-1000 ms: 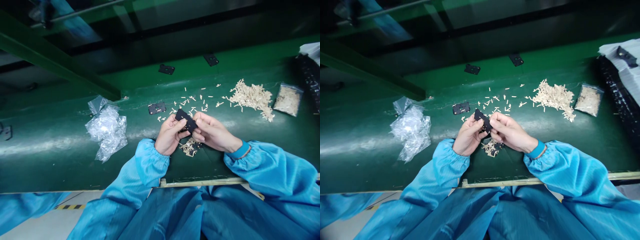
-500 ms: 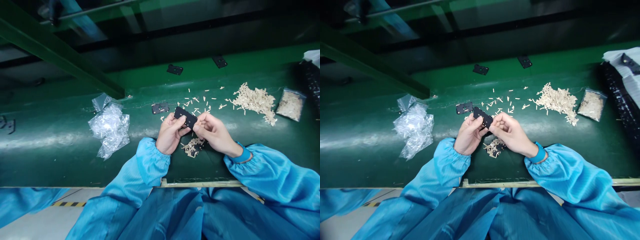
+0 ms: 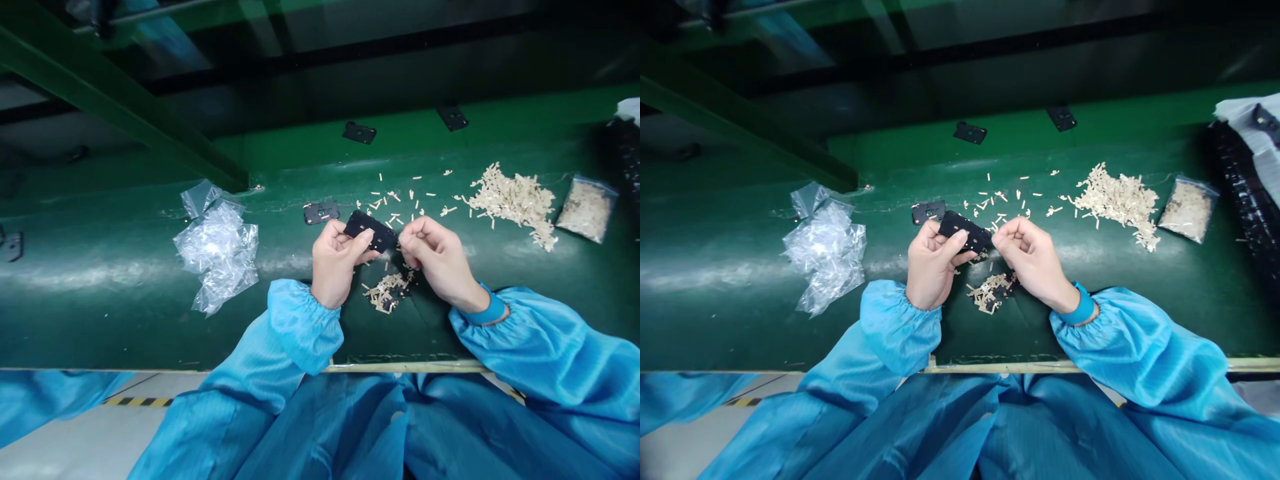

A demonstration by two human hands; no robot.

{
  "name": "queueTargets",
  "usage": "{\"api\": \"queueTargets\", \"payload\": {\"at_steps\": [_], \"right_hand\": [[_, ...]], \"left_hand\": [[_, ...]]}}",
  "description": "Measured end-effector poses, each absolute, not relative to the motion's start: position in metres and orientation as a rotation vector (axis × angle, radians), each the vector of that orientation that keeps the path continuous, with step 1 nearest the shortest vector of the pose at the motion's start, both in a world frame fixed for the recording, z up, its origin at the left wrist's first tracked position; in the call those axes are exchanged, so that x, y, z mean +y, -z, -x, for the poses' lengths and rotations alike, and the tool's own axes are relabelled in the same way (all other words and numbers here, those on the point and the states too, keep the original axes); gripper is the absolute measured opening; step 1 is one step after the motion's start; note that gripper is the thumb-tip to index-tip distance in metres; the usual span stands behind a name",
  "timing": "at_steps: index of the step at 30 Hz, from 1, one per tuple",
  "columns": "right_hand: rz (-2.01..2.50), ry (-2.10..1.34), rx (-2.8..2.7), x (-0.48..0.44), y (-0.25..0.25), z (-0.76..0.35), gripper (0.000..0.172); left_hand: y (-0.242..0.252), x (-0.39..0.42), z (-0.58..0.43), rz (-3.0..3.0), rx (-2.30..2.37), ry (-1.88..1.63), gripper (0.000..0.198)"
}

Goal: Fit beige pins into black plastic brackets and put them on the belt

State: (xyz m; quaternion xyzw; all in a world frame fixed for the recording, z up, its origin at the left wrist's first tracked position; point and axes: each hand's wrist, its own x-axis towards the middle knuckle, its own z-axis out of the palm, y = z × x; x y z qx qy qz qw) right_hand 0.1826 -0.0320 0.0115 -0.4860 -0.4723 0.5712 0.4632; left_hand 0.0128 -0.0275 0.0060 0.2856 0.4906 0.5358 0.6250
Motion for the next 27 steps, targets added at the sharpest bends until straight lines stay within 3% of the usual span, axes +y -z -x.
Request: {"api": "queueTargets", "payload": {"at_steps": [15, 27], "right_hand": [[1.159, -1.522, -1.178, -0.0365, -0.0075, -0.1828, 0.019], [0.917, -1.958, -0.693, -0.033, -0.0121, -0.1812, 0.017]], "left_hand": [[-0.0094, -0.0291, -0.0146, -0.586, 1.122, -1.16, 0.04], [-0.0101, -0.0306, -0.0138, -0.507, 1.023, -1.111, 0.037]]}}
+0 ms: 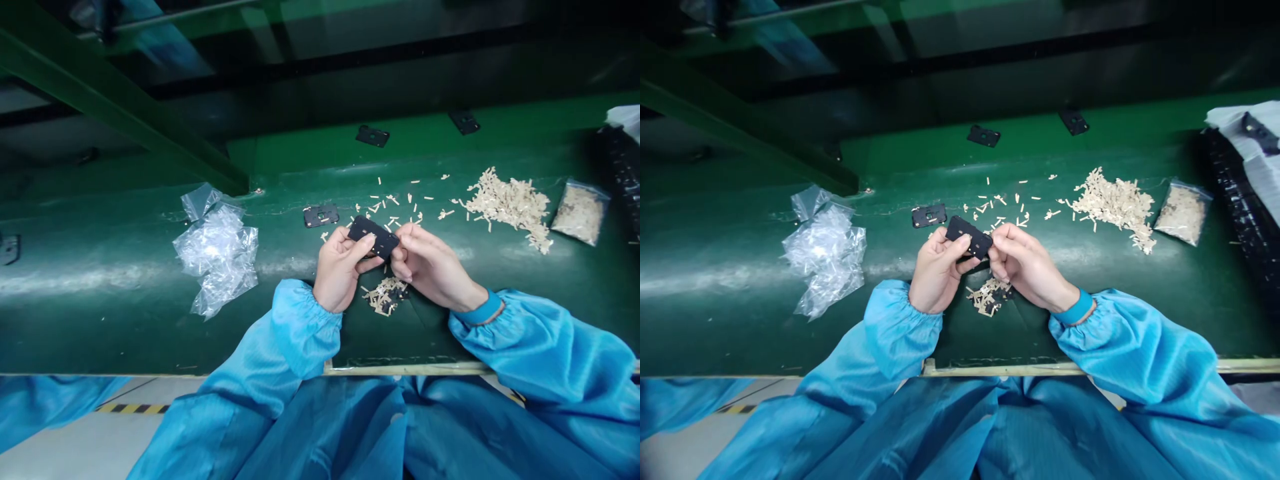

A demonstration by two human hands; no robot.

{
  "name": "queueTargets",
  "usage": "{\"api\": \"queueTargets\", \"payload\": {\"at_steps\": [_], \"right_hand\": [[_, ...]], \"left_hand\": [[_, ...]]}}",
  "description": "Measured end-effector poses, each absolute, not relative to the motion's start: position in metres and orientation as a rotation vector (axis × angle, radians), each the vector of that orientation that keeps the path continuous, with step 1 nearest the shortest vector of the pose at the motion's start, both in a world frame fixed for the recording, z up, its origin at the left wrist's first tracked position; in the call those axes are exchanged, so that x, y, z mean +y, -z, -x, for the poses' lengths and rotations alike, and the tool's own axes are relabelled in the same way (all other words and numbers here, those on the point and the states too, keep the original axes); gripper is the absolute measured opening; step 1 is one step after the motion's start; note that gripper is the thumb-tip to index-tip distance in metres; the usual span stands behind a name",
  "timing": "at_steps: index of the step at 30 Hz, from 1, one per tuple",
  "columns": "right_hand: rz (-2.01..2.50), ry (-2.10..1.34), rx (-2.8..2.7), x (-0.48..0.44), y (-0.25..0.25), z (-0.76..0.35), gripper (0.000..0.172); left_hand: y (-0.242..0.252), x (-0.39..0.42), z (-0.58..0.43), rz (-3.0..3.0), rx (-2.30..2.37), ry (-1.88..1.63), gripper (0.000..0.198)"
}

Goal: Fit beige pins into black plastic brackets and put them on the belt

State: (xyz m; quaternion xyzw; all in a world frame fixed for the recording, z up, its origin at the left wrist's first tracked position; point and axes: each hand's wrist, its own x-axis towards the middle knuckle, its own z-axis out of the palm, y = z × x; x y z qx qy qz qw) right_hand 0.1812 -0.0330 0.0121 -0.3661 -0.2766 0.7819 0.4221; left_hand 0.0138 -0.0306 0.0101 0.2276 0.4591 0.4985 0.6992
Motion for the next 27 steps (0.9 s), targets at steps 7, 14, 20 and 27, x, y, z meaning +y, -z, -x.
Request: {"api": "queueTargets", "payload": {"at_steps": [7, 14, 20, 27], "right_hand": [[0.927, -1.805, -0.896, -0.034, -0.004, -0.177, 0.027], [1.113, -1.632, -1.122, -0.034, -0.008, -0.176, 0.033], [1.245, -1.581, -0.924, 0.033, -0.021, -0.201, 0.027], [1.249, -1.429, -0.773, 0.058, -0.012, -0.224, 0.026]], "left_hand": [[-0.007, -0.03, -0.015, -0.437, 1.02, -1.089, 0.039], [-0.006, -0.03, -0.016, -0.475, 1.027, -1.105, 0.038], [-0.004, 0.024, -0.002, -0.86, 1.107, -1.033, 0.033], [-0.003, 0.154, -0.019, -2.054, 1.335, -0.815, 0.031]]}}
